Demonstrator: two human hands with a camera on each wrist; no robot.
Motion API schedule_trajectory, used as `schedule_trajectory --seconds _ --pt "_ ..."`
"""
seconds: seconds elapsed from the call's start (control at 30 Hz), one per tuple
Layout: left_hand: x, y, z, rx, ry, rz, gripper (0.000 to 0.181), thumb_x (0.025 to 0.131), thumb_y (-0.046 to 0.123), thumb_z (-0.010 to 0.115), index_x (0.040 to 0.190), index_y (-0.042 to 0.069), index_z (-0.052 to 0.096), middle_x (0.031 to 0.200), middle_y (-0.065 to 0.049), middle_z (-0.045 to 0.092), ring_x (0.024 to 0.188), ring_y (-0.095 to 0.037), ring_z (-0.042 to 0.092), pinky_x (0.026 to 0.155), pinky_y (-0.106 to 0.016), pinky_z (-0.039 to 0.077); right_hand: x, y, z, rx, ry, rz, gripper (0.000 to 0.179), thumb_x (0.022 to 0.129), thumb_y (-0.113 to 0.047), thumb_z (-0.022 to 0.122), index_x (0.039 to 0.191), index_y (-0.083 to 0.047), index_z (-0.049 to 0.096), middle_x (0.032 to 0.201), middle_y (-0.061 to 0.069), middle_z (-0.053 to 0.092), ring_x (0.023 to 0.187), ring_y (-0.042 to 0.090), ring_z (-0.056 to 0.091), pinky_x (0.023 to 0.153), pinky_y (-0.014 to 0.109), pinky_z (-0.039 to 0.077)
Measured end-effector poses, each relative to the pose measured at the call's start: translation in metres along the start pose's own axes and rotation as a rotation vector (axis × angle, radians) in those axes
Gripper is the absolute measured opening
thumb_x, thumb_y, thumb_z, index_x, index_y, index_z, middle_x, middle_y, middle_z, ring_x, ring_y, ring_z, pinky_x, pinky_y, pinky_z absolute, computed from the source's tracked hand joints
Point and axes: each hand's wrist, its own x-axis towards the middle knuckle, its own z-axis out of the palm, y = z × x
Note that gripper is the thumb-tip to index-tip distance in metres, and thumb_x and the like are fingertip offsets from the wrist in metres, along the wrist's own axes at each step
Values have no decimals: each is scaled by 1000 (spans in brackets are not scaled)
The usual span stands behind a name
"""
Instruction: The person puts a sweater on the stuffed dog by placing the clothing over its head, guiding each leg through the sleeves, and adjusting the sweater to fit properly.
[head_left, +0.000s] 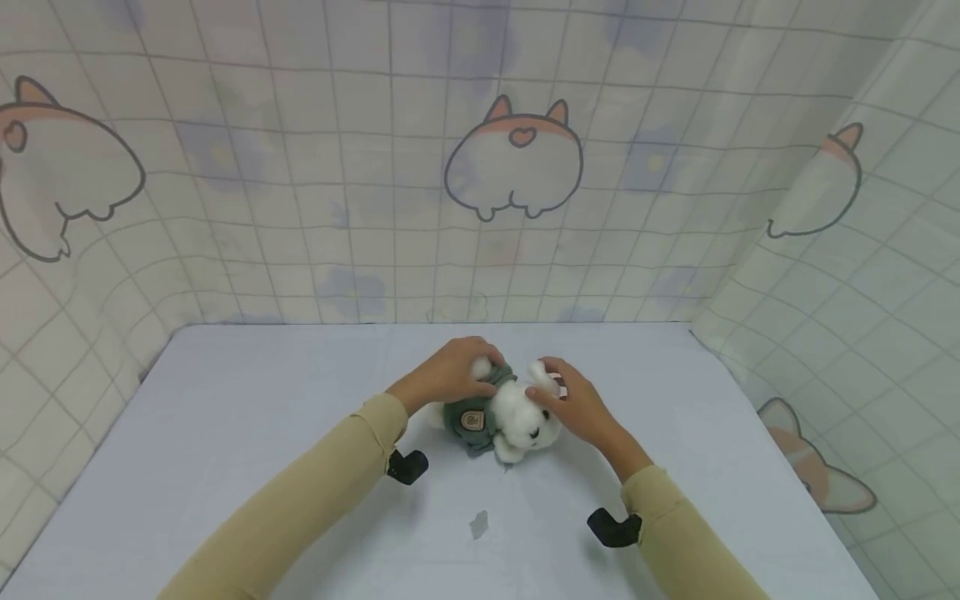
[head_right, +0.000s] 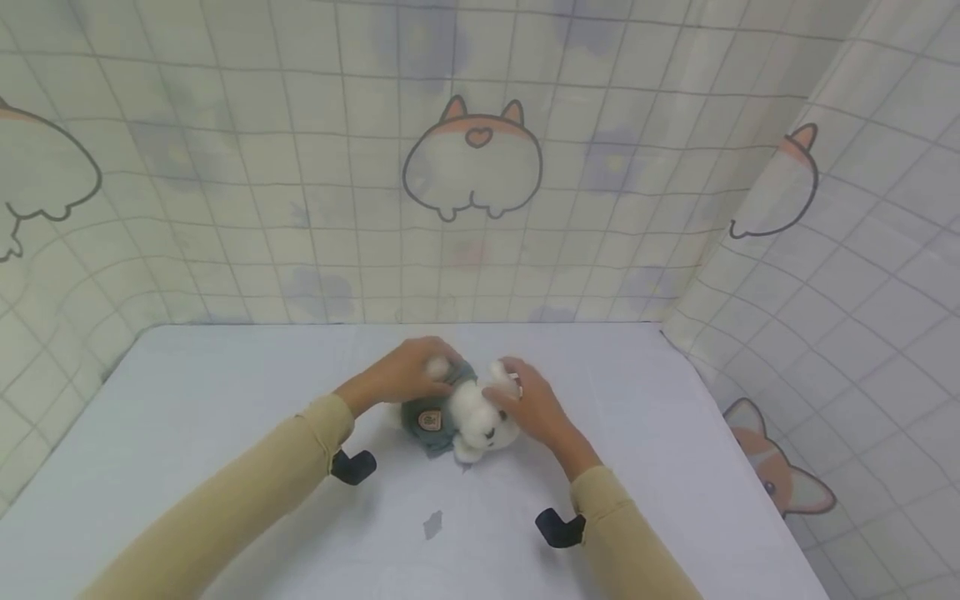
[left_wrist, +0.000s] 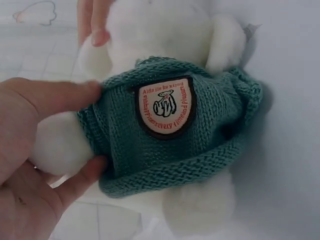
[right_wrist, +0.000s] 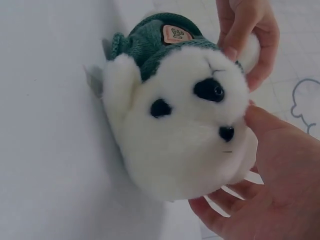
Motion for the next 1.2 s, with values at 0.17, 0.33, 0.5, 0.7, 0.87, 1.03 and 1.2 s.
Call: schedule_trajectory --seconds 0.17,0.33,0.5,0.7,0.87,1.03,1.2 --pt "-2 -7 3 -2 51 -11 26 86 17 73 111 13 70 116 -4 68 112 -22 62 95 -38 51 -3 9 5 22 -19 54 71 93 -54 55 149 -17 32 150 14 40 132 38 46 101 52 47" --pt "-6 -25 6 -131 175 -82 23 85 24 75 107 18 73 118 -2 69 111 -23 63 90 -41 54 -4 11 8 25 -33 68 71 93 -54 54 150 -21 28 151 13 40 131 38 46 99 51 48" --pt "-14 -41 9 -325 234 -225 25 83 31 76 107 25 74 128 -2 65 116 -25 60 91 -43 53 -4 13 10 24 -84 29 79 90 -47 64 152 -20 23 146 13 46 128 34 50 97 47 49" --pt "-19 -55 8 -437 305 -297 26 84 34 75 109 26 73 127 -1 65 120 -26 59 94 -45 52 -4 14 14 48 -134 -26 92 85 -43 72 154 -16 18 144 13 47 125 32 52 95 44 51" --pt "-21 -62 3 -452 371 -365 28 86 33 73 112 22 72 128 -4 64 122 -28 57 97 -47 50 -2 12 20 70 -107 -26 88 85 -41 72 153 -17 21 142 11 49 123 29 55 97 43 51" --pt "-22 -68 1 -450 396 -402 31 88 32 71 116 20 70 133 -6 61 127 -28 53 102 -48 47 2 3 23 101 -27 -8 79 87 -44 69 150 -21 28 132 10 58 116 26 60 96 46 50" --pt "-23 -71 2 -428 407 -383 31 90 29 68 119 16 67 131 -8 62 123 -30 56 99 -47 49 7 -7 24 169 29 -12 64 91 -47 63 144 -18 40 124 8 65 109 23 64 88 38 55"
